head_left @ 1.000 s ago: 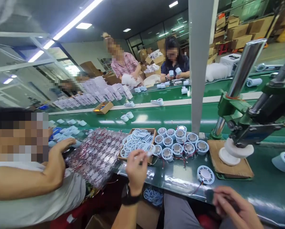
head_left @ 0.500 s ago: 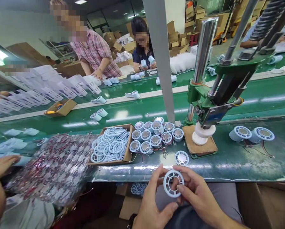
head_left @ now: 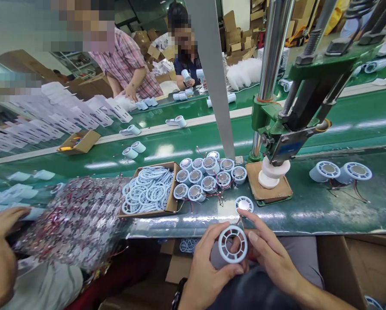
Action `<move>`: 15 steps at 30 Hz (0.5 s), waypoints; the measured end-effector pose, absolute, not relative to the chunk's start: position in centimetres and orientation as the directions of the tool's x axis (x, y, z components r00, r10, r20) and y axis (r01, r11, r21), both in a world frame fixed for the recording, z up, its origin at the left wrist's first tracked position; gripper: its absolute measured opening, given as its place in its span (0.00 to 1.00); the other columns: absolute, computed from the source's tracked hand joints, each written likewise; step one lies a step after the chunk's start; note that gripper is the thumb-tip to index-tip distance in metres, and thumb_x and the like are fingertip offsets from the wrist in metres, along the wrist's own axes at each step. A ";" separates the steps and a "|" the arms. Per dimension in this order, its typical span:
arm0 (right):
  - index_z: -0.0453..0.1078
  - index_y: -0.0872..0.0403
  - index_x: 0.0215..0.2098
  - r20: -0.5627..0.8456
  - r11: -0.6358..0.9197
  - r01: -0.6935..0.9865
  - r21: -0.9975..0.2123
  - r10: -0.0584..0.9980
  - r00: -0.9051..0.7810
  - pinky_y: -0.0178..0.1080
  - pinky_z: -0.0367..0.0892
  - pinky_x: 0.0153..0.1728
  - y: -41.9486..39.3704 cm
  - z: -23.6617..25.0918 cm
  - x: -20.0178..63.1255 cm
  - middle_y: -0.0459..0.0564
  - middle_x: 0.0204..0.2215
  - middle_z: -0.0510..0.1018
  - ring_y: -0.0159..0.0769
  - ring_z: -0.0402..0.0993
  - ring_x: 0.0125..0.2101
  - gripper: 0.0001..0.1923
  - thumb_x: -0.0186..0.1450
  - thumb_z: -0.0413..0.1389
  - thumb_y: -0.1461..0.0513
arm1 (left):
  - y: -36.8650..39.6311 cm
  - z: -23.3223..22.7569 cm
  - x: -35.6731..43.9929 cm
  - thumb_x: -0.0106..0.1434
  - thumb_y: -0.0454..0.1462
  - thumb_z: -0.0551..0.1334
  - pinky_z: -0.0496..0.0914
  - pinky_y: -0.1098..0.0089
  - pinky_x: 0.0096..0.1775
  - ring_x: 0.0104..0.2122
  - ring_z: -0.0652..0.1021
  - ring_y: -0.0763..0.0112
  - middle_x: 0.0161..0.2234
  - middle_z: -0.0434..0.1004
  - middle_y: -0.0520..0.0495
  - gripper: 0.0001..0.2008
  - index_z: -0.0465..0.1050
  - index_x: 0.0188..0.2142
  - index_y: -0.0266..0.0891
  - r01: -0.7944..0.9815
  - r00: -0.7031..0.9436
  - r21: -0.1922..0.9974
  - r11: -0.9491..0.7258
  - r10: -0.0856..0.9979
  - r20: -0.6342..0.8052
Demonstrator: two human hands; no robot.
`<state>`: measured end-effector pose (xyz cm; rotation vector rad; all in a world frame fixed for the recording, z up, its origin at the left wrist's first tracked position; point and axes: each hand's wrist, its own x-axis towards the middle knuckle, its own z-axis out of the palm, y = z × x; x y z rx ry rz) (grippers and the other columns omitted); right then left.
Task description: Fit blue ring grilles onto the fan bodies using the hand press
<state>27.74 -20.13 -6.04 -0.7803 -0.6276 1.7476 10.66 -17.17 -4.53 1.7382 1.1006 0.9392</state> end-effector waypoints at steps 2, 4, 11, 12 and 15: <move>0.58 0.49 0.65 -0.193 -0.279 -0.603 -0.748 0.959 -0.205 0.34 0.70 0.27 -20.2 -6.0 27.8 0.45 0.31 0.77 0.29 0.73 0.23 0.33 0.68 0.57 0.45 | -17.3 -4.8 10.6 0.52 0.57 0.72 0.78 0.62 0.45 0.41 0.82 0.58 0.45 0.81 0.44 0.32 0.77 0.52 0.46 0.293 0.311 0.926 -0.238 0.940 0.143; 0.58 0.49 0.64 -0.176 -0.263 -0.593 -0.761 0.963 -0.202 0.33 0.70 0.26 -20.2 -5.9 27.9 0.44 0.29 0.76 0.29 0.73 0.22 0.32 0.68 0.57 0.45 | -17.3 -4.9 10.5 0.51 0.56 0.73 0.79 0.63 0.44 0.41 0.82 0.58 0.44 0.81 0.45 0.32 0.77 0.52 0.45 0.283 0.299 0.932 -0.226 0.944 0.138; 0.66 0.53 0.57 -0.163 -0.265 -0.531 -0.805 0.959 -0.231 0.31 0.68 0.25 -20.2 -5.7 28.1 0.44 0.26 0.75 0.26 0.71 0.21 0.26 0.68 0.59 0.47 | -17.7 -5.4 10.4 0.50 0.55 0.74 0.77 0.64 0.45 0.40 0.81 0.60 0.44 0.79 0.45 0.33 0.76 0.53 0.47 0.193 0.290 0.962 -0.194 0.948 0.133; 0.67 0.54 0.56 -0.165 -0.268 -0.520 -0.811 0.958 -0.235 0.31 0.68 0.25 -20.2 -5.7 28.2 0.44 0.24 0.75 0.27 0.71 0.21 0.25 0.68 0.59 0.47 | -17.8 -5.5 10.3 0.50 0.55 0.74 0.77 0.63 0.46 0.40 0.81 0.60 0.45 0.78 0.45 0.33 0.76 0.53 0.47 0.185 0.292 0.965 -0.187 0.948 0.127; 0.68 0.54 0.55 -0.168 -0.271 -0.501 -0.822 0.956 -0.241 0.32 0.68 0.25 -20.2 -5.5 28.2 0.44 0.23 0.75 0.27 0.71 0.21 0.25 0.68 0.58 0.47 | -18.0 -5.6 10.3 0.49 0.55 0.75 0.76 0.62 0.47 0.40 0.80 0.60 0.45 0.77 0.45 0.33 0.75 0.53 0.47 0.169 0.296 0.970 -0.176 0.947 0.120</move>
